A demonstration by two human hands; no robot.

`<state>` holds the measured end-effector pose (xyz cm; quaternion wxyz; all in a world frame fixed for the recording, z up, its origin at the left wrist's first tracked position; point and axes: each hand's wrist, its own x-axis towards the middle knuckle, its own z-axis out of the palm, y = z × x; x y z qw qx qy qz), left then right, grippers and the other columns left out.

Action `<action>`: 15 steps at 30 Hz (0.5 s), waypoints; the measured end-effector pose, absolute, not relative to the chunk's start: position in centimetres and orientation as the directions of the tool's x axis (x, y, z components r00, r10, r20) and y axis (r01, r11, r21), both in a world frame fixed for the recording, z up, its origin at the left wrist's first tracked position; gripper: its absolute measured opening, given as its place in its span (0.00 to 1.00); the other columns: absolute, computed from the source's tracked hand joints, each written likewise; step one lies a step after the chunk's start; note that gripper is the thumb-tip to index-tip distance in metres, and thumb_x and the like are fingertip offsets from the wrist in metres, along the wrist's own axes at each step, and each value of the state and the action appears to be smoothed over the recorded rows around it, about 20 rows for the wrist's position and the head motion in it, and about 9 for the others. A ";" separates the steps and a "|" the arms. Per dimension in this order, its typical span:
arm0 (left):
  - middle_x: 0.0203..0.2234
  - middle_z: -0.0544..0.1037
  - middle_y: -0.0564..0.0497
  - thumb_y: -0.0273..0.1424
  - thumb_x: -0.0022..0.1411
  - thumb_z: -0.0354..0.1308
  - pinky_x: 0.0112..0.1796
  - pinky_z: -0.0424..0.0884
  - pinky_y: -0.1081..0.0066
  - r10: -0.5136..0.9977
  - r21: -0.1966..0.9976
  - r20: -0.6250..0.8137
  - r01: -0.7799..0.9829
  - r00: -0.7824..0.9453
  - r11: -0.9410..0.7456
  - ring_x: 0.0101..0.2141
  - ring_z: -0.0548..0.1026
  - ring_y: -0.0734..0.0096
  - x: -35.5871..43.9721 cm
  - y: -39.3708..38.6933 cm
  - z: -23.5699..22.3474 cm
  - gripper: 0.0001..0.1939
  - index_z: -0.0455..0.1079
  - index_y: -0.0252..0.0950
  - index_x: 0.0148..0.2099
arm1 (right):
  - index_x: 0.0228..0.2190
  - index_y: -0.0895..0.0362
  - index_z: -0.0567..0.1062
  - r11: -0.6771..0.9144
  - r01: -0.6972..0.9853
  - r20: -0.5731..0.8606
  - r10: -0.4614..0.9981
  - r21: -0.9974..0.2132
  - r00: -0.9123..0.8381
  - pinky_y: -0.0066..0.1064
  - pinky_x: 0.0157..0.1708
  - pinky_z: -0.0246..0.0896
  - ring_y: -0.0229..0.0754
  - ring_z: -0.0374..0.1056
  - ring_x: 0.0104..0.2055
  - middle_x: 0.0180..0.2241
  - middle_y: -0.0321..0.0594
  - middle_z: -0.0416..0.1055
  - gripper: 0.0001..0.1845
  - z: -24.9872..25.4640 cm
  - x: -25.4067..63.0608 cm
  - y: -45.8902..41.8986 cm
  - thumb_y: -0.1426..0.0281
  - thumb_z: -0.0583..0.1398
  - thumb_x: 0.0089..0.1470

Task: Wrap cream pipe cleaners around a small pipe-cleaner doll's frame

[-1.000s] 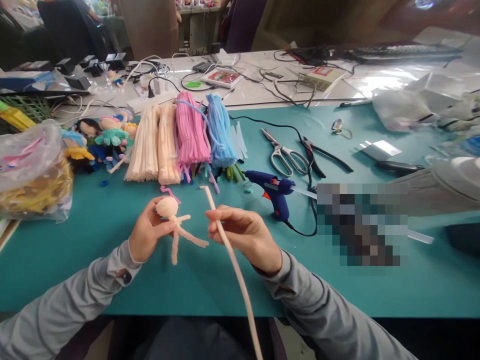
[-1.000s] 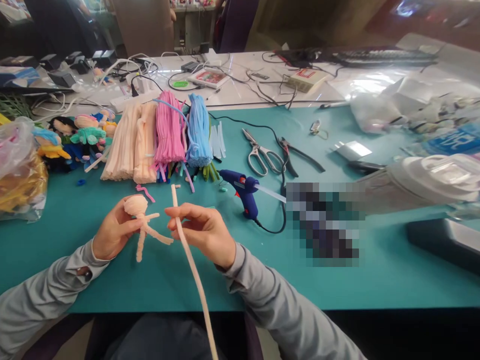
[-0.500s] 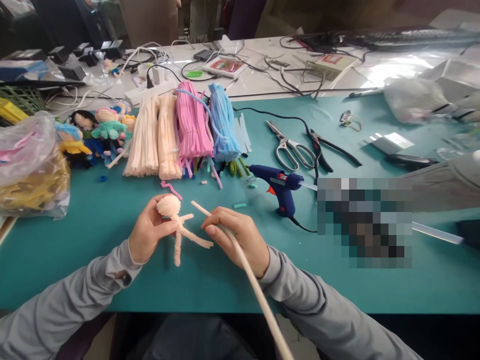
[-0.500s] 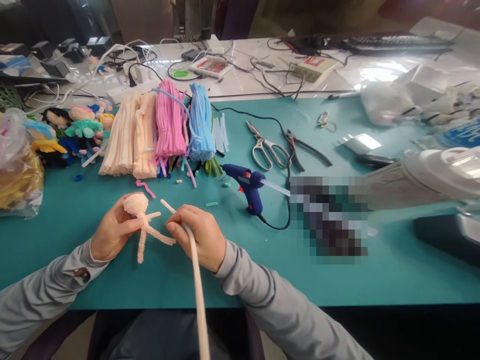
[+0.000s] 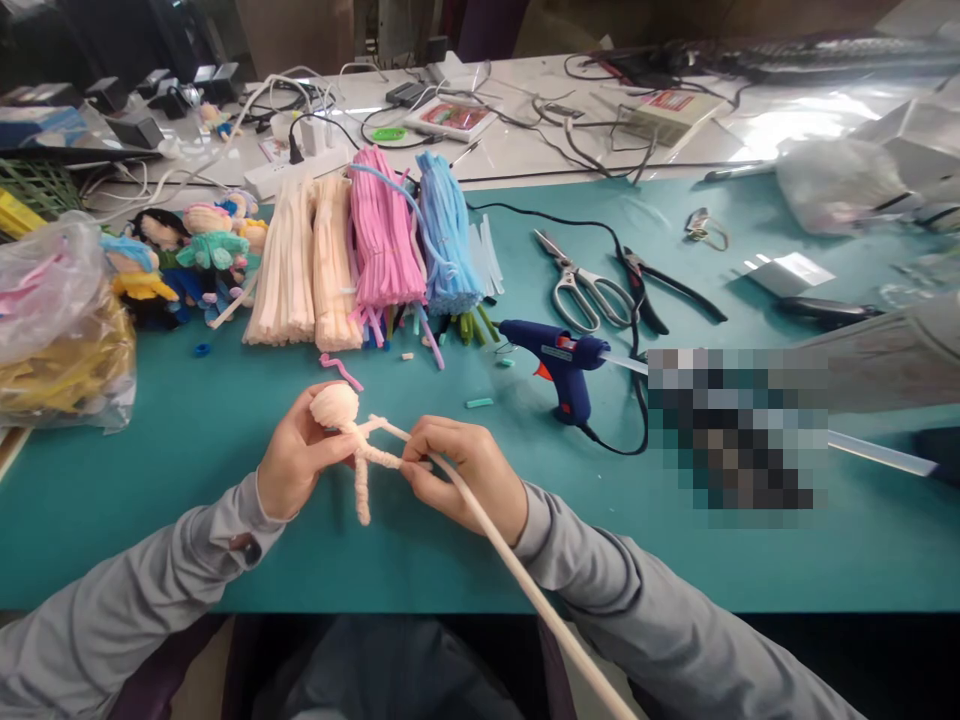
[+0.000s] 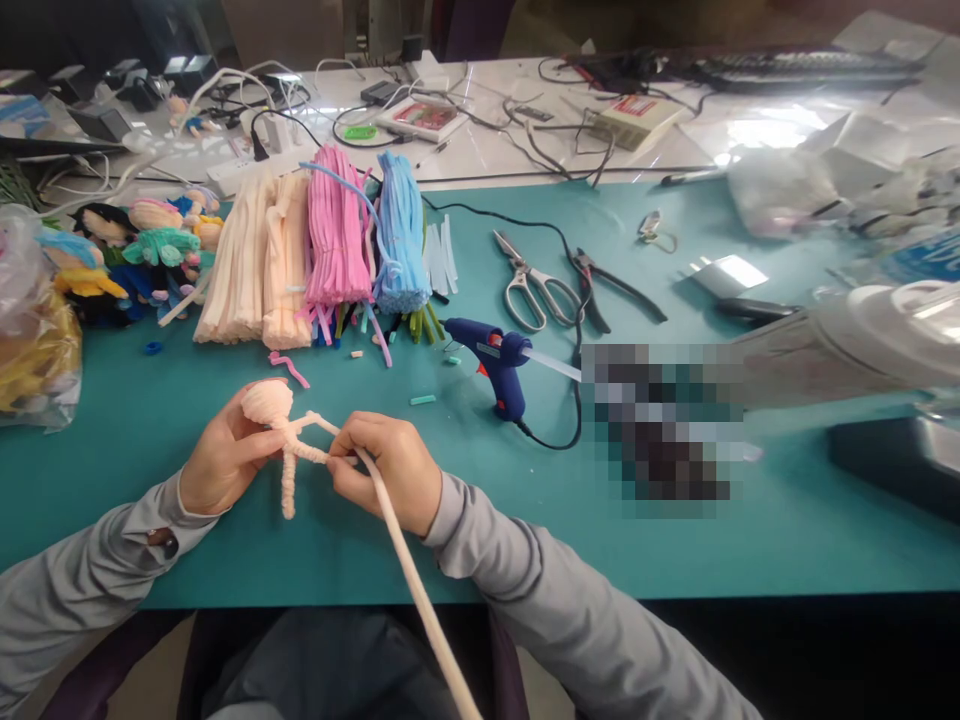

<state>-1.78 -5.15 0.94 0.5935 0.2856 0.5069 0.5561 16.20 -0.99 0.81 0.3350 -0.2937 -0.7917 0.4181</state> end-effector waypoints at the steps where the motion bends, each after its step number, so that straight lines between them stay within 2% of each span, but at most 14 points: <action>1: 0.25 0.68 0.57 0.25 0.40 0.66 0.22 0.70 0.76 0.950 0.899 -0.284 -0.379 -0.128 0.217 0.23 0.68 0.78 -1.8 -5.2 1.0 0.22 0.66 0.35 0.41 | 0.19 0.59 0.68 0.479 0.179 0.291 0.745 -0.859 -0.601 0.23 0.24 0.56 0.32 0.60 0.22 0.20 0.34 0.65 0.06 0.8 16.2 -1.0 0.79 0.56 0.44; 5: 0.25 0.69 0.57 0.27 0.43 0.66 0.25 0.71 0.74 0.962 0.867 -0.267 -0.450 -0.057 0.214 0.26 0.70 0.76 -1.8 -5.2 1.2 0.21 0.66 0.36 0.41 | 0.20 0.59 0.69 0.484 0.156 0.325 0.761 -0.861 -0.561 0.23 0.24 0.57 0.32 0.61 0.22 0.21 0.35 0.65 0.06 0.9 16.4 -0.9 0.78 0.57 0.45; 10: 0.29 0.73 0.53 0.29 0.46 0.65 0.29 0.72 0.69 0.951 0.800 -0.261 -0.515 0.164 0.308 0.28 0.74 0.71 -2.2 -5.3 1.2 0.22 0.65 0.38 0.44 | 0.21 0.58 0.68 0.515 0.164 0.383 0.783 -0.841 -0.490 0.24 0.25 0.57 0.33 0.61 0.23 0.21 0.35 0.65 0.06 1.1 16.6 -0.7 0.77 0.57 0.46; 15: 0.25 0.75 0.52 0.26 0.47 0.65 0.28 0.72 0.68 0.895 0.758 -0.277 -0.493 0.349 0.427 0.25 0.75 0.70 -2.3 -5.4 0.8 0.20 0.67 0.36 0.44 | 0.21 0.57 0.67 0.564 0.170 0.434 0.765 -0.808 -0.475 0.24 0.25 0.57 0.33 0.61 0.23 0.22 0.34 0.65 0.06 1.2 16.7 -0.5 0.77 0.57 0.47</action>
